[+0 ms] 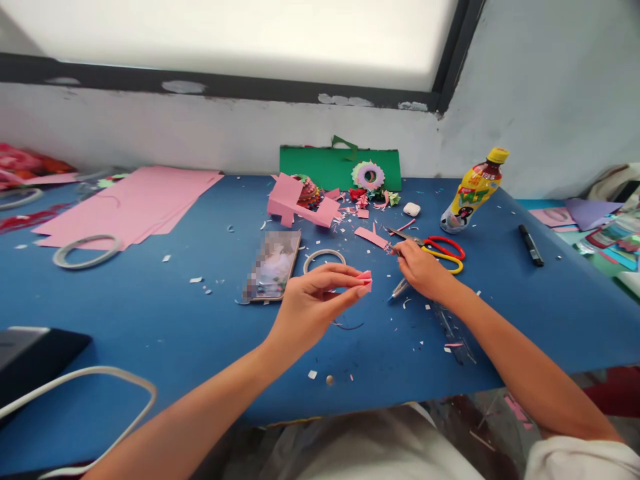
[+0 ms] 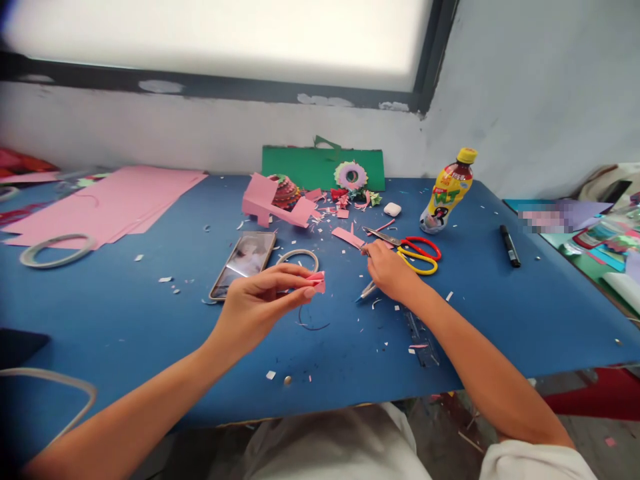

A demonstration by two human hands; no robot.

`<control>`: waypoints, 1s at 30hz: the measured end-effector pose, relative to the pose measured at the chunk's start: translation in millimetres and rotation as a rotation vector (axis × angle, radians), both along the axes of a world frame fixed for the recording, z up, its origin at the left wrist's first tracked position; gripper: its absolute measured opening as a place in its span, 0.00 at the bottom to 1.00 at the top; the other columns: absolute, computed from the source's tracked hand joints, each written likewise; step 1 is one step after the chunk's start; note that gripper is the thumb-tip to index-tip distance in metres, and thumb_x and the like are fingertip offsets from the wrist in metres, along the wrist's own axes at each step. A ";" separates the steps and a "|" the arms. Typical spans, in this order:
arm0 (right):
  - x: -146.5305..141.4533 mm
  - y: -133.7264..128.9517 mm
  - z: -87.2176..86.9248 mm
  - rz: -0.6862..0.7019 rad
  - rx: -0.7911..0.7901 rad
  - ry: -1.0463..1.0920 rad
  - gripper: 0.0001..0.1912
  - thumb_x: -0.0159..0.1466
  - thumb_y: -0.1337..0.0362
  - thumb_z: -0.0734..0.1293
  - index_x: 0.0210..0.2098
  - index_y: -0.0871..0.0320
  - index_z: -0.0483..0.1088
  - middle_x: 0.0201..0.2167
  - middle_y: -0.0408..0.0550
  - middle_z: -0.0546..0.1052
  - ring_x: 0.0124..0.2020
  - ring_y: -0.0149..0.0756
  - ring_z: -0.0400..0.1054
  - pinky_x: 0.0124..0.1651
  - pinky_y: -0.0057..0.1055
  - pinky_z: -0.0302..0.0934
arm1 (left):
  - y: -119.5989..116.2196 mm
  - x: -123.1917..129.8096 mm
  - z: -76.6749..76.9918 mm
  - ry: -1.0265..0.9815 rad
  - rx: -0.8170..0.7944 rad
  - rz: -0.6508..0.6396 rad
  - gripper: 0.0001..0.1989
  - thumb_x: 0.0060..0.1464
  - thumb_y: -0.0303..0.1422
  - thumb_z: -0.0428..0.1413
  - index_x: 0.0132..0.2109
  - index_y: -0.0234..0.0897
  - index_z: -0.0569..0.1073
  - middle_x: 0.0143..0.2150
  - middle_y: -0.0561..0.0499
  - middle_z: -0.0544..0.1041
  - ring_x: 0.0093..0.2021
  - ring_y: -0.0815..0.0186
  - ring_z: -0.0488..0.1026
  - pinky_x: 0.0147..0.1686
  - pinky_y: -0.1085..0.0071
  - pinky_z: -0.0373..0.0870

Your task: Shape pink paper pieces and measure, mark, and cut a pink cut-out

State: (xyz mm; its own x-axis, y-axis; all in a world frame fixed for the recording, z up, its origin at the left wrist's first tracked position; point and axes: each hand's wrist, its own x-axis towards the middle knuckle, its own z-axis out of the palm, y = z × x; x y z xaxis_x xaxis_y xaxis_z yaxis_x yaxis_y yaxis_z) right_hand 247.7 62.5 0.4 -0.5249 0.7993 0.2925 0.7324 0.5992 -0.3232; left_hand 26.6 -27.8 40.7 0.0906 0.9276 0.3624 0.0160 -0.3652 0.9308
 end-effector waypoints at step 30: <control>-39.1 -93.0 41.3 0.131 -0.817 0.562 0.10 0.68 0.59 0.52 0.35 0.56 0.59 0.18 0.34 0.62 0.15 0.24 0.66 0.16 0.18 0.54 | -0.7 -6.3 -13.0 0.435 0.627 0.263 0.12 0.50 0.22 0.59 0.40 0.41 0.76 0.40 0.51 0.78 0.38 0.68 0.76 0.38 0.74 0.76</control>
State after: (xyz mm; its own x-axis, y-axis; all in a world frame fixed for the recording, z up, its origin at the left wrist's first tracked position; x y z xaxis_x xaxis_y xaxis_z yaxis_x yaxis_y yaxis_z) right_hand 208.6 -30.4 41.7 -0.5771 0.8119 -0.0886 0.2909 0.1030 -0.9512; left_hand 20.3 -28.5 27.7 0.1506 0.5740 0.8049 0.4878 -0.7513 0.4445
